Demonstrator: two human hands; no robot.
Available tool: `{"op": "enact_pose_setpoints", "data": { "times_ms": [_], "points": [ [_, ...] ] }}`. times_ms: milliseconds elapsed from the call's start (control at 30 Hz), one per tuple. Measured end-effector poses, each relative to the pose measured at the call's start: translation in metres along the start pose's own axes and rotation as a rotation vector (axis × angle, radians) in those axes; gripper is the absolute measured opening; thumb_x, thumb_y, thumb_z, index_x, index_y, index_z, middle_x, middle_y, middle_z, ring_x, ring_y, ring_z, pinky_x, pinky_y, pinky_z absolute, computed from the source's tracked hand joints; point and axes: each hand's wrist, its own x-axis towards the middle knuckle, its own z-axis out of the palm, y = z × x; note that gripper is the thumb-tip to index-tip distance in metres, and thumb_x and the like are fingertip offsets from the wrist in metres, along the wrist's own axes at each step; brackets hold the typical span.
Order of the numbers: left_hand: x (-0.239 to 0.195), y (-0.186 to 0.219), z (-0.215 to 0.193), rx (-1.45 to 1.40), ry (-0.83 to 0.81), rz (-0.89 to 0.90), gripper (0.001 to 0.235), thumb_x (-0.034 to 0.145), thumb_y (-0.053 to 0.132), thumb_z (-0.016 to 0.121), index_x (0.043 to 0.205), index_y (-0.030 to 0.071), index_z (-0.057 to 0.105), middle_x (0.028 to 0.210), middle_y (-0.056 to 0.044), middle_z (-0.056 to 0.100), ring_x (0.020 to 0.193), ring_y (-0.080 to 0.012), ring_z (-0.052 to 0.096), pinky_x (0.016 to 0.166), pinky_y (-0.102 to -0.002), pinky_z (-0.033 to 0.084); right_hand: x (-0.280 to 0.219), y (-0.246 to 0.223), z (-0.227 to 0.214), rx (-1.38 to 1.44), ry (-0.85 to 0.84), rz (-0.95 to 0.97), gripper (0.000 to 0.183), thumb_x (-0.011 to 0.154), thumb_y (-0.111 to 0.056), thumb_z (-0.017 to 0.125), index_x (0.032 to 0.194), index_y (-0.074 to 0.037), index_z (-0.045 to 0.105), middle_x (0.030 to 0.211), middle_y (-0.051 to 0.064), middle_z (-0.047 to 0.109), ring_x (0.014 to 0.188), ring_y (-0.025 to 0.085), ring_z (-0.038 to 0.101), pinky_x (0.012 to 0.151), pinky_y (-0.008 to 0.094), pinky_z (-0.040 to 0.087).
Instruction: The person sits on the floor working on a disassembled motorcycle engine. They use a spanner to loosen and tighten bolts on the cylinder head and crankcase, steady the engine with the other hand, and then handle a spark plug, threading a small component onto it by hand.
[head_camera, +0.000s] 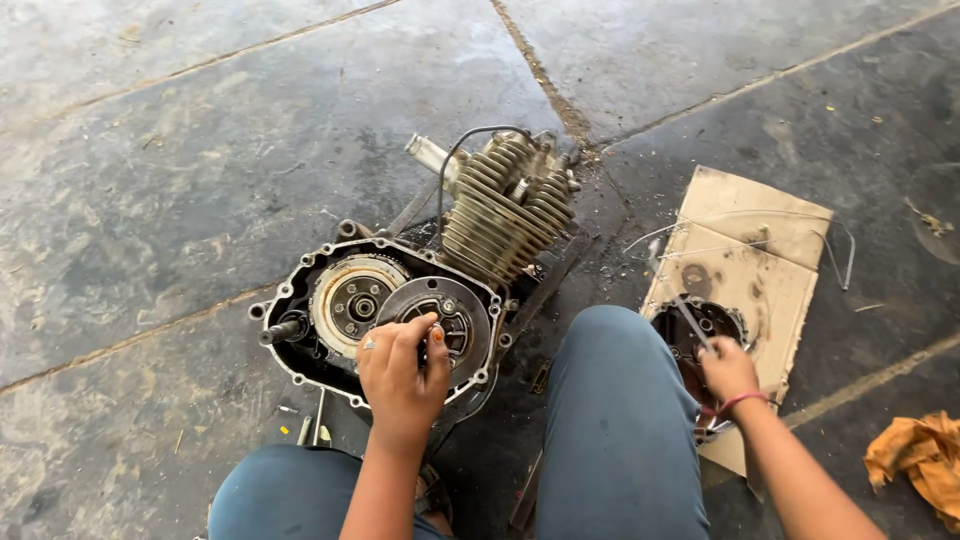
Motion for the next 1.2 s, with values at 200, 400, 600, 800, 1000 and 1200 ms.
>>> {"op": "enact_pose_setpoints", "data": {
  "times_ms": [200,400,600,800,1000,1200],
  "points": [
    [-0.002,-0.003,0.003,-0.006,-0.030,-0.011,0.014,0.095,0.008,0.070,0.110,0.007,0.068,0.091,-0.006,0.067,0.087,-0.0249,0.064,0.085,-0.040,0.049,-0.028,-0.014,0.055,-0.124,-0.155,0.062,0.041,0.093,-0.041,0.060,0.122,-0.014,0.068,0.123,0.013,0.070,0.109,0.037,0.065,0.091,0.046,0.051],
    [-0.002,-0.002,0.005,0.032,-0.010,-0.008,0.015,0.093,0.008,0.069,0.108,0.008,0.069,0.091,-0.005,0.066,0.089,-0.0253,0.063,0.087,-0.040,0.048,-0.021,-0.018,0.080,0.012,-0.248,0.222,0.040,0.100,-0.038,0.055,0.124,-0.007,0.064,0.122,0.019,0.070,0.108,0.037,0.066,0.095,0.044,0.050],
    [-0.001,-0.006,0.003,-0.017,-0.010,-0.004,0.015,0.093,0.008,0.072,0.107,0.008,0.069,0.090,-0.004,0.067,0.084,-0.0232,0.064,0.083,-0.038,0.048,-0.001,0.026,0.096,0.315,-0.453,-0.197,0.043,0.093,-0.022,0.058,0.133,-0.007,0.054,0.129,0.017,0.063,0.115,0.028,0.061,0.095,0.039,0.046],
    [0.007,-0.003,-0.003,-0.044,-0.002,0.004,0.015,0.092,0.007,0.072,0.107,0.008,0.068,0.089,-0.006,0.066,0.084,-0.0256,0.065,0.084,-0.040,0.049,0.069,-0.045,0.023,-0.461,-0.225,-0.483,0.027,0.094,-0.030,0.067,0.108,-0.009,0.077,0.111,0.014,0.076,0.099,0.028,0.071,0.091,0.039,0.057],
    [0.008,0.001,-0.002,-0.046,-0.005,0.020,0.018,0.091,0.009,0.072,0.108,0.009,0.068,0.089,-0.005,0.066,0.083,-0.0256,0.065,0.083,-0.040,0.048,0.005,-0.364,-0.120,0.006,-0.056,-0.768,0.037,0.100,-0.037,0.066,0.113,-0.003,0.075,0.093,0.015,0.075,0.083,0.022,0.073,0.076,0.037,0.057],
    [0.005,-0.006,-0.002,-0.056,0.004,0.014,0.020,0.092,0.010,0.071,0.112,0.009,0.068,0.091,-0.003,0.067,0.083,-0.0229,0.066,0.084,-0.038,0.049,0.013,-0.485,-0.080,-0.476,-0.258,-0.838,0.046,0.095,-0.051,0.070,0.103,-0.007,0.081,0.096,0.018,0.076,0.091,0.035,0.071,0.086,0.045,0.056]
  ]
}}
